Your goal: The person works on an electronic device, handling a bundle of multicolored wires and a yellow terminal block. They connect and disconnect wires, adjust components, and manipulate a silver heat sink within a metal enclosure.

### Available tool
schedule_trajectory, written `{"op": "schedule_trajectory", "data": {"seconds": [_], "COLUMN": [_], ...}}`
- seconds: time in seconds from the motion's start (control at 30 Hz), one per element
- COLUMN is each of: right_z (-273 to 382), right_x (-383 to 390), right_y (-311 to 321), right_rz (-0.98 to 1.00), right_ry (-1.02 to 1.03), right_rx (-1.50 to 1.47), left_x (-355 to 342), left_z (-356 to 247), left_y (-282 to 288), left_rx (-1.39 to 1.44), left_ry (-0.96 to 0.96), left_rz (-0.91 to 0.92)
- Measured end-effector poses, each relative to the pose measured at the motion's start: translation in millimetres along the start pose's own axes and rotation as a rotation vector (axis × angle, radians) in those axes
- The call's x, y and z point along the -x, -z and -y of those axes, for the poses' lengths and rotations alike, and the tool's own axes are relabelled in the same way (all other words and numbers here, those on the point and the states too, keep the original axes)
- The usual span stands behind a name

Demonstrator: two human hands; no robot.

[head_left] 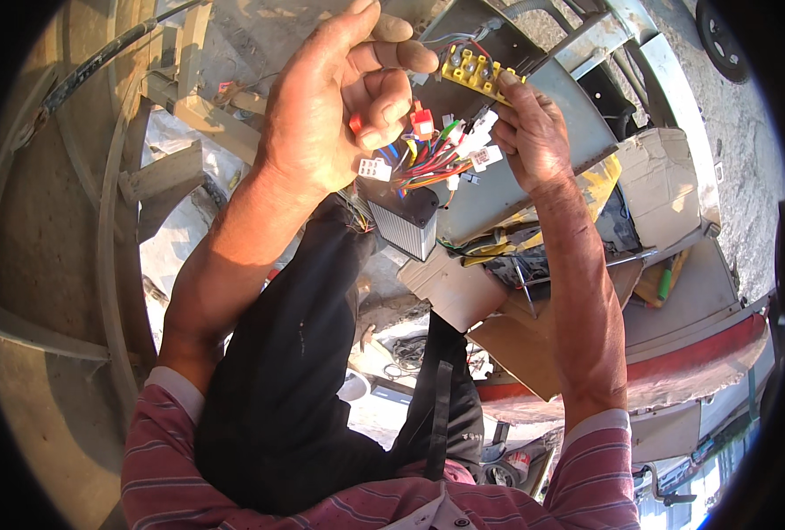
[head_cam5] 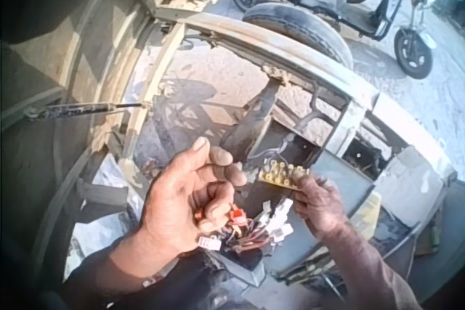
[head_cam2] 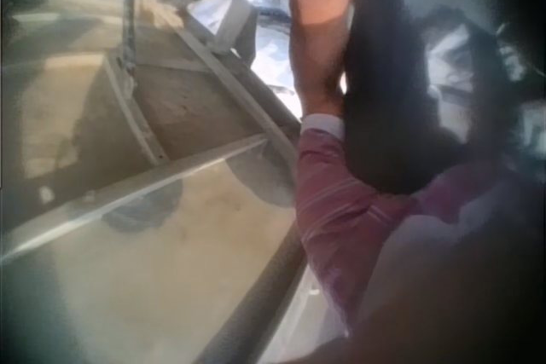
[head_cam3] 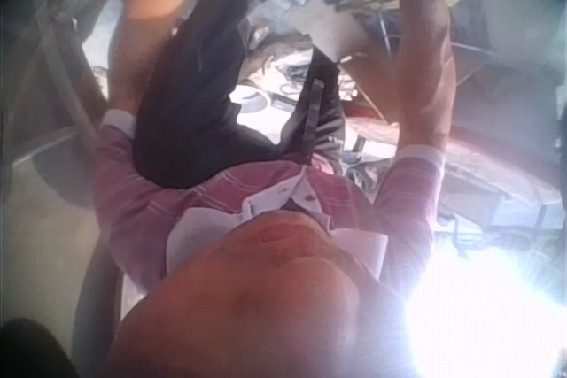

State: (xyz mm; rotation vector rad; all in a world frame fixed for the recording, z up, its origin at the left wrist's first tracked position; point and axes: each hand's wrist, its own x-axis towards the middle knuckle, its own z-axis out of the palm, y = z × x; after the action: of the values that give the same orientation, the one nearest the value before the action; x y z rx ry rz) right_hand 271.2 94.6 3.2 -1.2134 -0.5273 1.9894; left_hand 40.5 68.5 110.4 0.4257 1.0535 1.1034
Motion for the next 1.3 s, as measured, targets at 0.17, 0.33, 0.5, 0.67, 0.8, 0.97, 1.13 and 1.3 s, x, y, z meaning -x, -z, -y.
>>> {"op": "schedule_trajectory", "data": {"seconds": [0.17, 0.33, 0.5, 0.67, 0.8, 0.97, 1.13, 1.3], "right_z": [-4.5, -3.6, -0.7, -0.3, 0.4, -0.1, -3.6, -2.7], "right_x": [-3.0, -1.0, 0.8, 0.9, 0.3, -1.6, -3.8, -3.2], "right_y": [-2.5, 0.4, 0.2, -0.8, 0.0, 2.5, 4.7, 4.3], "right_rz": [-0.057, -0.019, 0.018, 0.001, -0.011, 0.004, 0.003, 0.019], "right_ry": [0.016, 0.002, -0.011, -0.012, -0.012, -0.016, -0.007, -0.015], "right_rx": [0.007, -0.006, -0.024, -0.016, -0.021, -0.026, -0.013, -0.008], "left_x": [0.8, -1.0, -8.6, -12.2, -14.3, -19.3, -27.2, -34.7], "left_z": [-15.7, -21.1, -26.1, -22.2, -13.9, -6.9, 5.7, 10.4], "left_y": [-3.2, -6.3, -7.9, 5.2, 31.3, 72.8, 99.3, 112.5], "left_rx": [0.212, 0.29, 0.299, 0.259, 0.227, 0.071, -0.046, -0.351], "left_ry": [-0.082, -0.143, -0.253, -0.221, -0.213, -0.254, -0.293, -0.289], "left_rz": [0.183, 0.37, 0.484, 0.418, 0.232, 0.129, -0.053, -0.208]}}
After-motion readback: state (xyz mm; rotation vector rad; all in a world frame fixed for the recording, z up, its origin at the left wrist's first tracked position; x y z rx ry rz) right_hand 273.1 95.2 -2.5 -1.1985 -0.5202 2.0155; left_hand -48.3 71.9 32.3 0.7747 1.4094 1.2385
